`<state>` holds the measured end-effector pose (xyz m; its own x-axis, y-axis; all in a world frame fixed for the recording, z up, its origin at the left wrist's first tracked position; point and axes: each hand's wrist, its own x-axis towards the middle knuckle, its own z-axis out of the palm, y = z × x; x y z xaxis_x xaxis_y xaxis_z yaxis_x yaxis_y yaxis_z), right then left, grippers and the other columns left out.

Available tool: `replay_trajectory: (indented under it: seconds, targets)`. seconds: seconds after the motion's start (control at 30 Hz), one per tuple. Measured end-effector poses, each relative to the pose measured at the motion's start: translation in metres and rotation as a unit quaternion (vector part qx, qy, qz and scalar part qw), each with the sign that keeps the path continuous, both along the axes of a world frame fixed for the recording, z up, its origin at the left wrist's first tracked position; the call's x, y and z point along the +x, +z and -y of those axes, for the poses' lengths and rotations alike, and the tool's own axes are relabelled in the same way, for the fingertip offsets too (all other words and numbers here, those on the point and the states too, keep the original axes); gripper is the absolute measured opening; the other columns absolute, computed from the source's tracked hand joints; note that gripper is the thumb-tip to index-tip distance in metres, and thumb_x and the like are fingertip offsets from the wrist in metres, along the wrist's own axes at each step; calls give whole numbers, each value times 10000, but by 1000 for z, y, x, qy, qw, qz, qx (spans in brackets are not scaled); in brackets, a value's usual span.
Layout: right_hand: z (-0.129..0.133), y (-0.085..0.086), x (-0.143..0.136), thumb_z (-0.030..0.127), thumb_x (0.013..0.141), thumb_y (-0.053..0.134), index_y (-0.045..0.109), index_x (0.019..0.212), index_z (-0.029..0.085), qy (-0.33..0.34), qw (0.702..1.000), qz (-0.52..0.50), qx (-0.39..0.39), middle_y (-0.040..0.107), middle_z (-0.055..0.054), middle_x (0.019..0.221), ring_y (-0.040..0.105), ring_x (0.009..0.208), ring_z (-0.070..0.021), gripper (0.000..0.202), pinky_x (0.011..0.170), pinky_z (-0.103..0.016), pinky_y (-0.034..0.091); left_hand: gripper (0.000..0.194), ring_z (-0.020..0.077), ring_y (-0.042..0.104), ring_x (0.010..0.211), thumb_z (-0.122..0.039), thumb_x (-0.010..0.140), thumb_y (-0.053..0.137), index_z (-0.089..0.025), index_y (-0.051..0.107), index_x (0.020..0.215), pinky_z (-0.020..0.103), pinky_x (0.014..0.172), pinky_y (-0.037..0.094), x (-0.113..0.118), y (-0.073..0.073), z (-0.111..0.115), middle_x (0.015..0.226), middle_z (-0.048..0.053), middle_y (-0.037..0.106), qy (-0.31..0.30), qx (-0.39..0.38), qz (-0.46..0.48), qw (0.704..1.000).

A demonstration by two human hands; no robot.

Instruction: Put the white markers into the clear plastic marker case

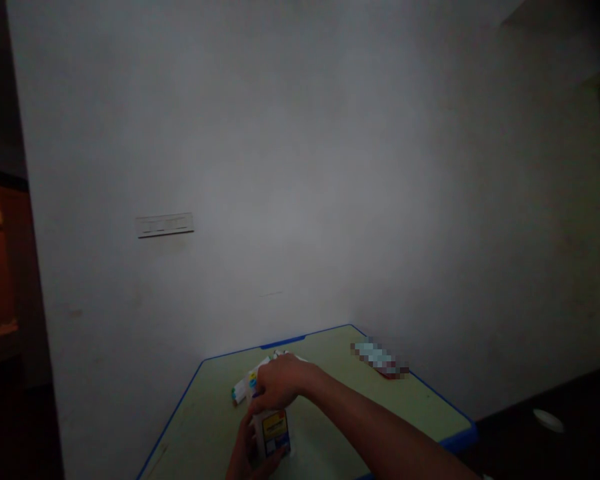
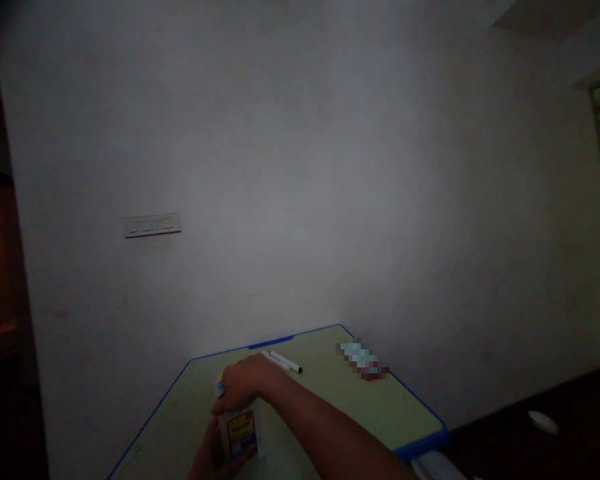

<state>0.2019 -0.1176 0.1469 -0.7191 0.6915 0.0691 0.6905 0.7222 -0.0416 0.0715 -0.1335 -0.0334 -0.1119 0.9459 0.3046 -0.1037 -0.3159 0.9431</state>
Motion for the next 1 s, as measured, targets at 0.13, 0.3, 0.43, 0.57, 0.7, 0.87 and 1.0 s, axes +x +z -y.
replay_trajectory:
  seconds: [0.13,0.3,0.43,0.57,0.7,0.87,1.0]
  targets:
    - [3,0,1,550,684,562,694,895,185,-14,1000,-11,-1,700,-106,877,644,784,-265,442,585,-295,475,786,330,605,938,-388,461,820,-193,405,1100,403,800,494,1,-2,-1,1002,131,639,19,10,9,1000]
    - [6,3,2,606,715,496,700,889,183,-41,998,-41,-4,695,-123,893,641,809,-285,502,645,-338,481,892,354,594,958,-456,381,833,-196,383,1106,403,795,507,-2,-5,-9,1034,160,621,32,-18,3,999]
    - [9,6,2,585,707,532,698,914,178,-33,999,-38,-3,689,-134,916,635,835,-295,485,645,-336,470,993,365,572,992,-552,376,797,-220,344,1195,391,712,539,-2,-2,-12,1145,170,563,45,-31,-4,999]
    - [8,5,3,561,687,568,701,898,218,-36,997,-70,-9,702,-81,874,637,781,-241,424,569,-267,429,947,354,579,967,-576,412,777,-216,351,1178,368,662,547,6,-2,-9,1117,147,577,61,-16,41,997]
    - [5,-4,-2,525,659,605,713,799,224,-46,990,-133,-13,702,-40,759,607,674,-181,349,505,-225,360,833,333,608,899,-471,421,819,-183,410,1087,347,704,530,9,-3,-6,983,134,637,49,4,45,998]
    - [-11,-4,5,324,746,519,639,595,149,-66,913,-403,27,595,-7,552,502,534,-109,261,468,-208,289,812,346,584,960,-476,441,807,-175,431,1095,378,782,495,7,2,-2,1029,148,634,44,-7,28,999]
    - [-43,-8,43,435,808,377,513,579,162,-86,737,-669,42,476,30,484,444,452,-96,381,449,-197,330,859,342,595,945,-447,446,812,-158,385,1132,389,788,496,9,4,1,1041,167,628,26,-11,48,998]
